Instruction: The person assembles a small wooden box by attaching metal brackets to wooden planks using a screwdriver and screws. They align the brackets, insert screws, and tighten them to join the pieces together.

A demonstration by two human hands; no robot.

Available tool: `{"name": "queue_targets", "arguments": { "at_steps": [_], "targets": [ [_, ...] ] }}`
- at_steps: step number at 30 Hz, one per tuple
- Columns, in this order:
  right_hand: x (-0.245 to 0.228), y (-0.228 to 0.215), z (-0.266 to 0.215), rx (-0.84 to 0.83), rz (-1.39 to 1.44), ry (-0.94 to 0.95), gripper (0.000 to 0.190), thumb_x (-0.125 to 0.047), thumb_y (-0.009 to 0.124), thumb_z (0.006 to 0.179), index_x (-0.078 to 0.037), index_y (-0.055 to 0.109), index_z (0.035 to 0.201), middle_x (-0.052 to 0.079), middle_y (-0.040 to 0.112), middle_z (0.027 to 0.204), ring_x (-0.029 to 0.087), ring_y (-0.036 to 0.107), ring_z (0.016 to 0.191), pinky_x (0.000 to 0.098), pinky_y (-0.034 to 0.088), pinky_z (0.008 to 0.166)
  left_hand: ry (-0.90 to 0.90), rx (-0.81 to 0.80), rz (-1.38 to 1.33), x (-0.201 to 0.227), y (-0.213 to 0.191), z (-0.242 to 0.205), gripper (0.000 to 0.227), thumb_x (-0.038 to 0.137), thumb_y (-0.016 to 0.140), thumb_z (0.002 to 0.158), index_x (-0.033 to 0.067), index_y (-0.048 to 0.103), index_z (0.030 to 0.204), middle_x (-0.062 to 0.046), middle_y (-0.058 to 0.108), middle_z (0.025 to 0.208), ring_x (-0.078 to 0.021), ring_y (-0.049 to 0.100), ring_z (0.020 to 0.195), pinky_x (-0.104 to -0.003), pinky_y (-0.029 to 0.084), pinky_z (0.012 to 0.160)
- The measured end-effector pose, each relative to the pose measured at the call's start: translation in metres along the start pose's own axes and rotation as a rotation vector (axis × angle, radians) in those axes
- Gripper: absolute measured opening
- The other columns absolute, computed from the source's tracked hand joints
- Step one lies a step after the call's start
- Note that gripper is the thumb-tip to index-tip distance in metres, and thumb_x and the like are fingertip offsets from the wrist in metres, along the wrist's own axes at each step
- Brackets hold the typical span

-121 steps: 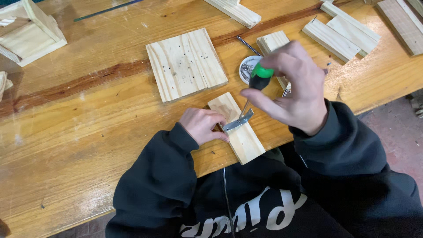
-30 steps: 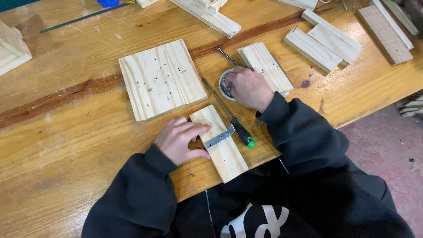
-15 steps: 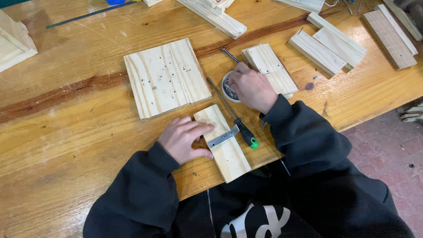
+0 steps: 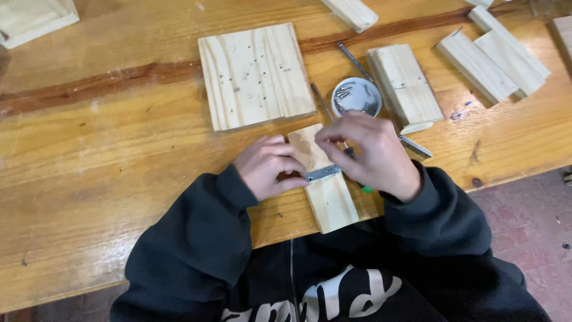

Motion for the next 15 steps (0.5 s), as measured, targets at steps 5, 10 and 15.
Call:
{"name": "queue_targets", "arguments": {
  "at_steps": [5,10,15],
  "targets": [
    [-0.005,0.020,-0.016,-0.151,-0.068,-0.207,0.007,-0.001,0.076,0.085,-0.007,0.075,0.087,0.010,0.073,0.081,0.034,0.071,0.085,0.0539,0.056,0.088,0.028,0.037,-0.015,0.004,0.000,-0.002,0.024,0.039,0.083,0.084,0.0165,0.075,0.078,0.000,0.060,0.076,-0.0244,0.059,0.082,-0.040,0.048,0.073],
    [0.004,0.032,-0.024,-0.246,-0.054,-0.281,0.007,-0.002,0.075,0.084,-0.009,0.073,0.083,0.005,0.072,0.078,0.030,0.071,0.093,0.0618,0.049,0.102,0.045,0.047,-0.003,-0.002,0.006,-0.004,0.018,0.042,0.079,0.087,0.0256,0.077,0.082,0.003,0.058,0.073,-0.0220,0.059,0.081,-0.039,0.048,0.073],
    [0.002,0.036,-0.022,-0.309,-0.084,-0.300,0.007,-0.003,0.074,0.083,-0.010,0.072,0.082,0.003,0.071,0.076,0.029,0.070,0.093,0.0644,0.045,0.105,0.051,0.051,-0.029,0.007,-0.001,-0.001,0.015,0.037,0.079,0.085,0.0228,0.076,0.081,0.001,0.058,0.073,-0.0241,0.060,0.081,-0.040,0.049,0.072]
  ]
}}
Point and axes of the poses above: each hand's wrist, its own z-axis towards the middle knuckle, its own y-axis out of the palm, x = y × z, the point moved 6 cm from there along z, towards the middle knuckle
